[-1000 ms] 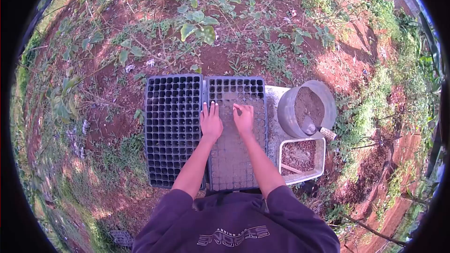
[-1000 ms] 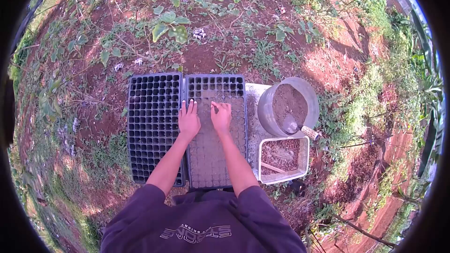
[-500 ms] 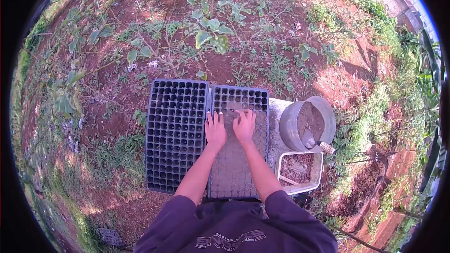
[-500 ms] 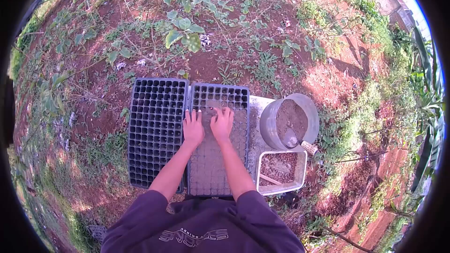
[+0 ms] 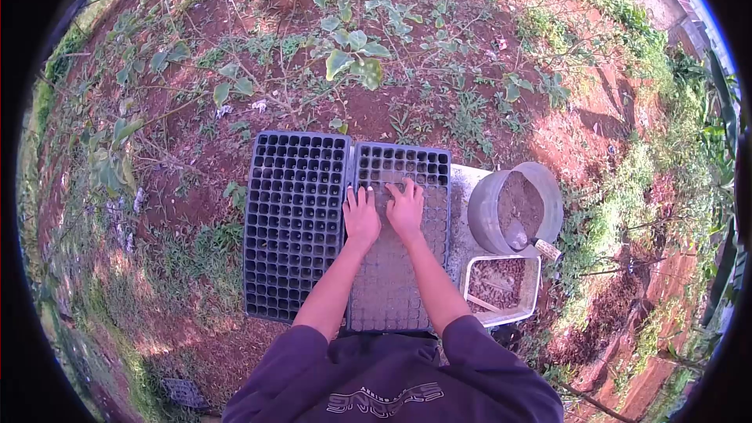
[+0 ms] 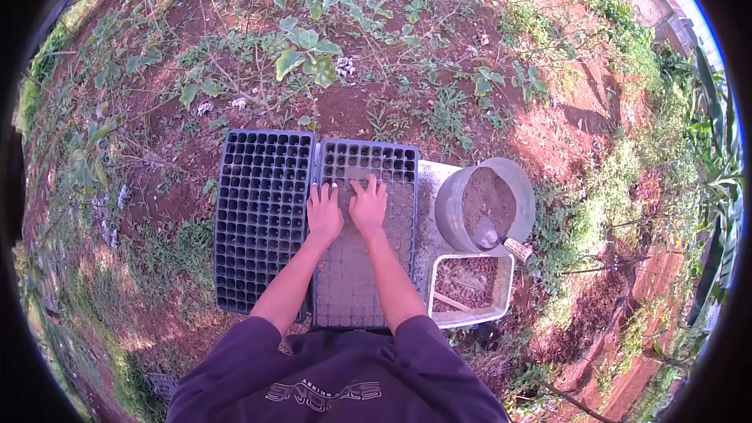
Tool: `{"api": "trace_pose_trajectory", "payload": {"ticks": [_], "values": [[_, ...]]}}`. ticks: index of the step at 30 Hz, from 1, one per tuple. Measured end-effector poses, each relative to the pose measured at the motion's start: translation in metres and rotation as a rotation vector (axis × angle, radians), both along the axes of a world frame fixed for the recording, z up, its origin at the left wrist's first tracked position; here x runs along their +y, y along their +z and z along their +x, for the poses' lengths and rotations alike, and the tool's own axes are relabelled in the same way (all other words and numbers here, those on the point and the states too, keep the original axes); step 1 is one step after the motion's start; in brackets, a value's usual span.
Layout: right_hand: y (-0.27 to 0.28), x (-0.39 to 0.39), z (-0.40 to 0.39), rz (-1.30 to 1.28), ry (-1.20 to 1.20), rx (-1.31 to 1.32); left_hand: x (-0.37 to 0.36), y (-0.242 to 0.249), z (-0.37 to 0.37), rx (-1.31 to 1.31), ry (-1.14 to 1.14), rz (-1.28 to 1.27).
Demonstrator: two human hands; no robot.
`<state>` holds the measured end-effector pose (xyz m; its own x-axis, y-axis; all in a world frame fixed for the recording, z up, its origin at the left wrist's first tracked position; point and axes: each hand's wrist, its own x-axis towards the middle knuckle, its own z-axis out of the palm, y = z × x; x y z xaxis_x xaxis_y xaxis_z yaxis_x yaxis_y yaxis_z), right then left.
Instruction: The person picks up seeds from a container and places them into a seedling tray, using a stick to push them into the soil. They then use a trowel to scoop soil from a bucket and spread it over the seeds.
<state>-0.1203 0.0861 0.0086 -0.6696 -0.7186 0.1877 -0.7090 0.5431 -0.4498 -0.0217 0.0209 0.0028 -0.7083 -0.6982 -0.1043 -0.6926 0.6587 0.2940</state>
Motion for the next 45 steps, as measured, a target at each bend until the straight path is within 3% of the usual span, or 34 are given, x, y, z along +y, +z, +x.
{"api": "trace_pose_trajectory", "payload": {"ticks": [13,18,22,30,34,39,45], "values": [[-0.003,-0.001,0.001,0.076,-0.039,-0.009,0.002,0.001,0.002,0.048,0.011,-0.032],[-0.025,-0.003,-0.006,0.354,0.135,0.307,0.001,-0.002,0.002,0.016,0.004,-0.013],[-0.008,-0.003,-0.012,0.435,0.193,0.306,0.002,-0.004,0.002,0.035,0.006,-0.03],[0.013,0.028,0.01,-0.113,-0.065,-0.053,0.0,0.008,0.005,0.046,0.027,0.037],[0.011,0.055,0.029,-0.192,-0.029,-0.067,0.002,0.011,0.006,0.053,0.051,0.079],[0.025,0.097,0.039,-0.278,-0.008,-0.12,0.021,0.007,0.031,0.487,0.115,0.006],[0.021,0.151,0.029,-0.31,-0.044,-0.107,0.074,0.014,0.052,0.57,0.156,0.04]]}}
